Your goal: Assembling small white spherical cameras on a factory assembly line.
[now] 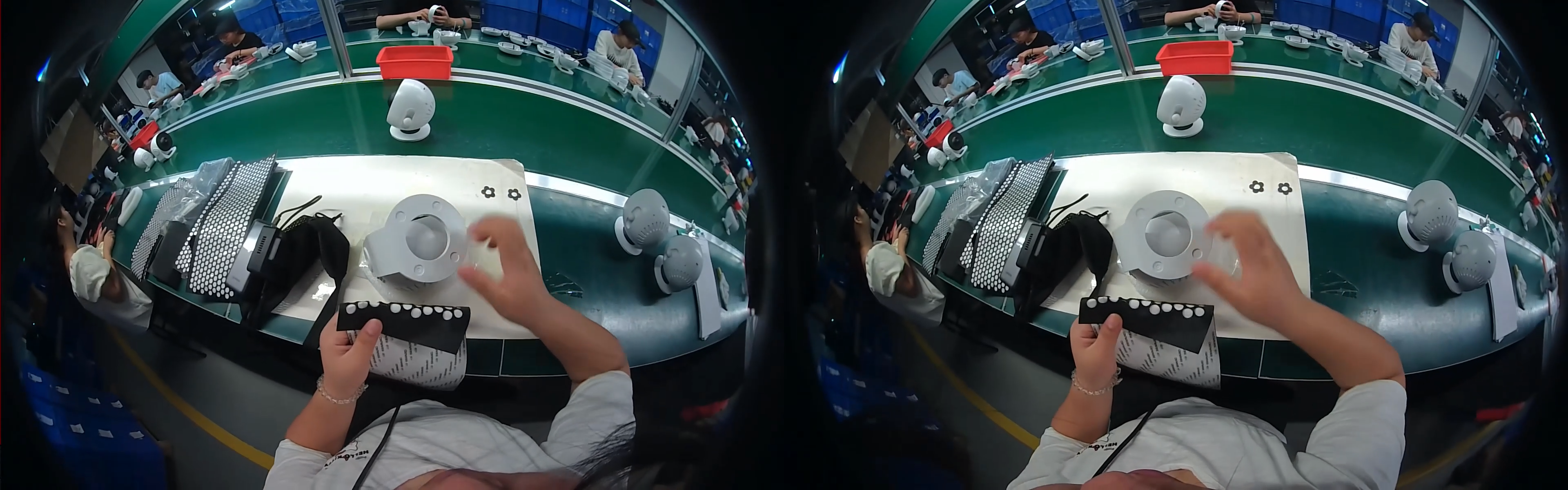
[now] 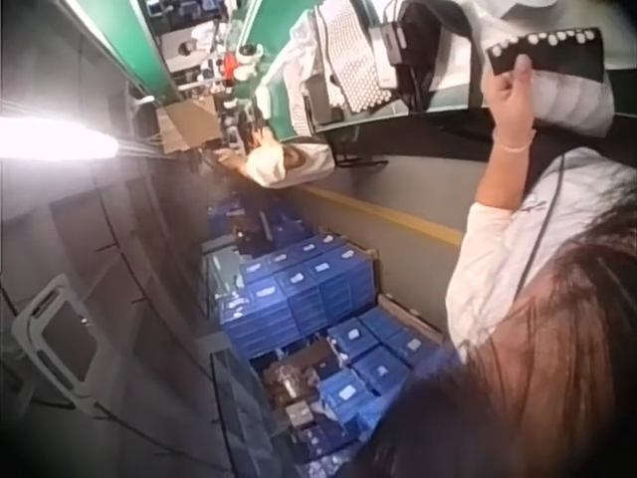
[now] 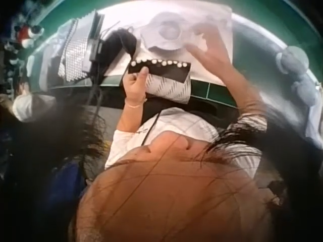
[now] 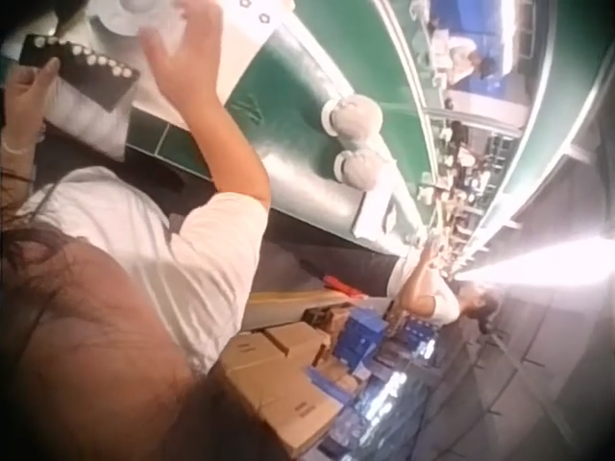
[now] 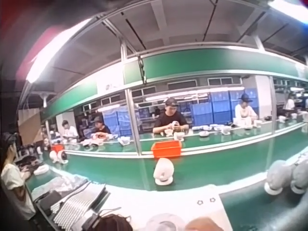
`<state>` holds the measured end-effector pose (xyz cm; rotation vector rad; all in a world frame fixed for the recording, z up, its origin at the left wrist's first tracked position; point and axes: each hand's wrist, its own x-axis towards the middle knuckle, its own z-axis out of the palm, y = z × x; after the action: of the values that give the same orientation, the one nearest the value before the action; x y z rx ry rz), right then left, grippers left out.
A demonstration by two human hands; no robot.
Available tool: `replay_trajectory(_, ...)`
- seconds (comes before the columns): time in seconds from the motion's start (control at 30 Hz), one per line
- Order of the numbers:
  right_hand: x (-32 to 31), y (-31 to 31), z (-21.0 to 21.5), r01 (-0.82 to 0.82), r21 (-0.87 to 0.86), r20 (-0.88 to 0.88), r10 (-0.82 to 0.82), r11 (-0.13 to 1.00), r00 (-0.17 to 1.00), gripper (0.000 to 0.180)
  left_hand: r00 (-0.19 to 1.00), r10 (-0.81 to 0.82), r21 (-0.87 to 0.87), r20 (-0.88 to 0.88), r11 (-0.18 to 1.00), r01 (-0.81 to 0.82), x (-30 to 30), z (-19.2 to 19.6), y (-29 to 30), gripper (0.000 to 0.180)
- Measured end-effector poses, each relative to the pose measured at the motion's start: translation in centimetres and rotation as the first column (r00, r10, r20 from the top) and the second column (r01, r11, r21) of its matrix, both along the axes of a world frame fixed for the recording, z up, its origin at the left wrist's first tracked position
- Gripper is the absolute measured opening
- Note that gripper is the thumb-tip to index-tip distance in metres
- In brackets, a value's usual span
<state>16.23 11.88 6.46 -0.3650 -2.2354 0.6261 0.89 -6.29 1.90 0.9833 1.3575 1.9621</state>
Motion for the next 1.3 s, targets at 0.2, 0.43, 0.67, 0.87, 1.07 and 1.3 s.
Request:
replay_trajectory(0.2,0.9,-4.3,1.2,-0.201,-0.154,0.186,0.228,0.967,0.956,0.037,0.996,0.021,0.117,-0.083,0.993,-0.011,0.8,1.3,0.5,0.025)
replay_trajectory(0.43,1.2,-3.3,0.7,-0.311,-0.218,0.290,0.365,0.925,0.885,0.029,0.953,-0.289,-0.083,0.087,0.952,0.296,0.3,2.6,0.1,0.032)
replay_trajectory(0.67,1.3,-3.0,1.7,-0.254,-0.561,0.313,0.486,0.788,0.816,0.042,0.996,-0.093,-0.077,0.003,0.993,0.093,0.3,1.2,-0.5,0.012)
replay_trajectory(0.87,1.2,-2.5,1.1,-0.284,-0.518,0.134,0.404,0.807,0.905,0.021,1.000,0.009,-0.034,-0.002,0.999,-0.009,1.2,0.7,-0.5,0.013)
replay_trajectory(1.07,1.2,-2.1,0.5,-0.387,-0.404,0.079,0.454,0.829,0.888,0.021,0.999,0.029,0.006,-0.027,1.000,-0.029,1.3,0.5,-0.5,0.015)
replay_trajectory(1.3,1.3,-1.7,0.6,-0.436,-0.593,-0.113,0.466,0.677,0.878,0.038,0.996,0.092,0.082,-0.011,0.992,-0.091,1.1,0.4,-0.8,0.017)
